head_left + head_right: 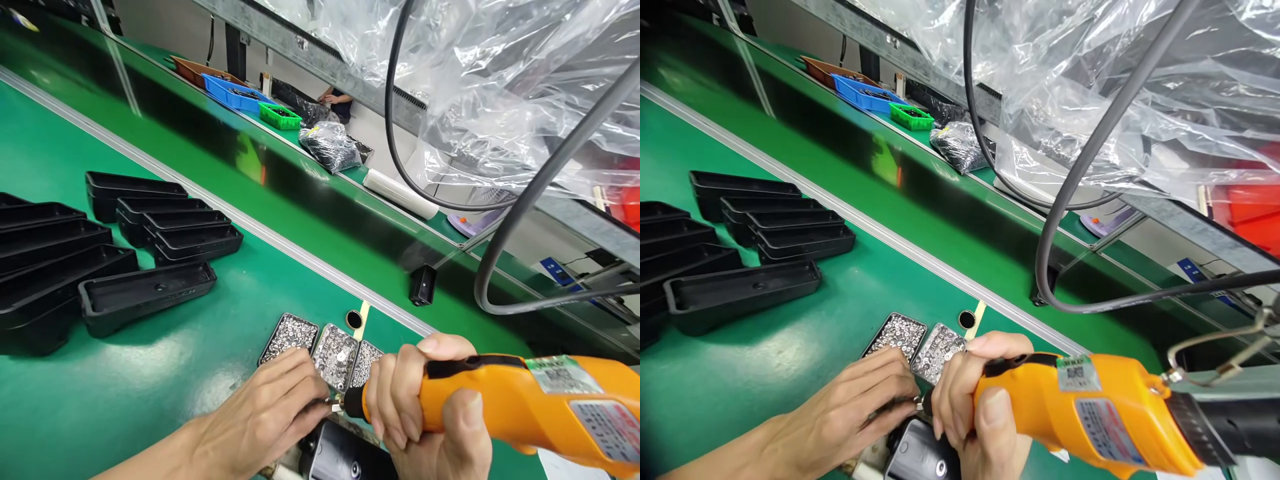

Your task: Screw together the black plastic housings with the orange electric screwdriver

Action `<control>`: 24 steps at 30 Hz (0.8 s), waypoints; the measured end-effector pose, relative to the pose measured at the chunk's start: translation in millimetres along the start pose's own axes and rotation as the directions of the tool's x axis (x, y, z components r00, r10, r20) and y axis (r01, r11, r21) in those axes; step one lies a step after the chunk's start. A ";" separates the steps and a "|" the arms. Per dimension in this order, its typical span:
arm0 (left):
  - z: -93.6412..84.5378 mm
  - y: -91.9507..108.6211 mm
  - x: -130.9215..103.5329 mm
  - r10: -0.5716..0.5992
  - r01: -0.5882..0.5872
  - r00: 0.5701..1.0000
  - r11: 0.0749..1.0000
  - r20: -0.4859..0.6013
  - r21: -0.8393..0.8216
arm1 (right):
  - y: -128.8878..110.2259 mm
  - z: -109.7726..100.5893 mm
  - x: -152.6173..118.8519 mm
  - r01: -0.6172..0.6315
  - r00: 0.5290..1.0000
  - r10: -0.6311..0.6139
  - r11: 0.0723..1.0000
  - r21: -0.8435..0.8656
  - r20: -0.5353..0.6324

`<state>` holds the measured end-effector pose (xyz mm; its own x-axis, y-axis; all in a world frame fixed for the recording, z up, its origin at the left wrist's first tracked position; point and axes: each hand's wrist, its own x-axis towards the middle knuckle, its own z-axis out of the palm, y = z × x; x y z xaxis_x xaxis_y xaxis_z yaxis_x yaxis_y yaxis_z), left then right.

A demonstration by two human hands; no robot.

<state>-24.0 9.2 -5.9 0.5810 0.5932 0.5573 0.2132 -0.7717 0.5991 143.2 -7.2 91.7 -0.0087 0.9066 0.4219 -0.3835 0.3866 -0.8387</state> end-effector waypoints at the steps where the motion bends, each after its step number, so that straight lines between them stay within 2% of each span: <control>1: 0.5 0.8 0.2 0.011 -0.011 1.000 1.000 -0.009 0.007 | 0.3 0.3 -0.5 0.003 1.000 -0.003 1.000 -0.001 0.002; 5: 3.2 3.4 -1.1 0.006 -0.006 1.000 1.000 -0.001 -0.010 | 1.8 1.4 -1.4 0.015 1.000 -0.015 1.000 -0.003 -0.006; 15: 11.3 3.6 -5.9 -0.125 0.123 0.992 0.985 -0.013 -0.122 | 7.6 6.2 2.4 0.008 1.000 -0.008 1.000 0.007 -0.030; 19: 8.3 3.1 -3.5 -0.163 0.169 0.986 0.952 0.047 -0.254 | 8.9 5.8 4.3 0.023 0.999 -0.023 1.000 -0.002 -0.033; 24: 4.8 1.1 -0.8 -0.167 0.186 0.982 0.932 0.087 -0.311 | 6.2 4.4 5.3 0.047 0.997 -0.048 0.999 -0.003 -0.063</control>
<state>-20.4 6.8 -8.4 0.6038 0.6911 0.3972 0.0621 -0.5376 0.8409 136.7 -0.8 90.3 0.0676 0.8960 0.4388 -0.3804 0.4297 -0.8189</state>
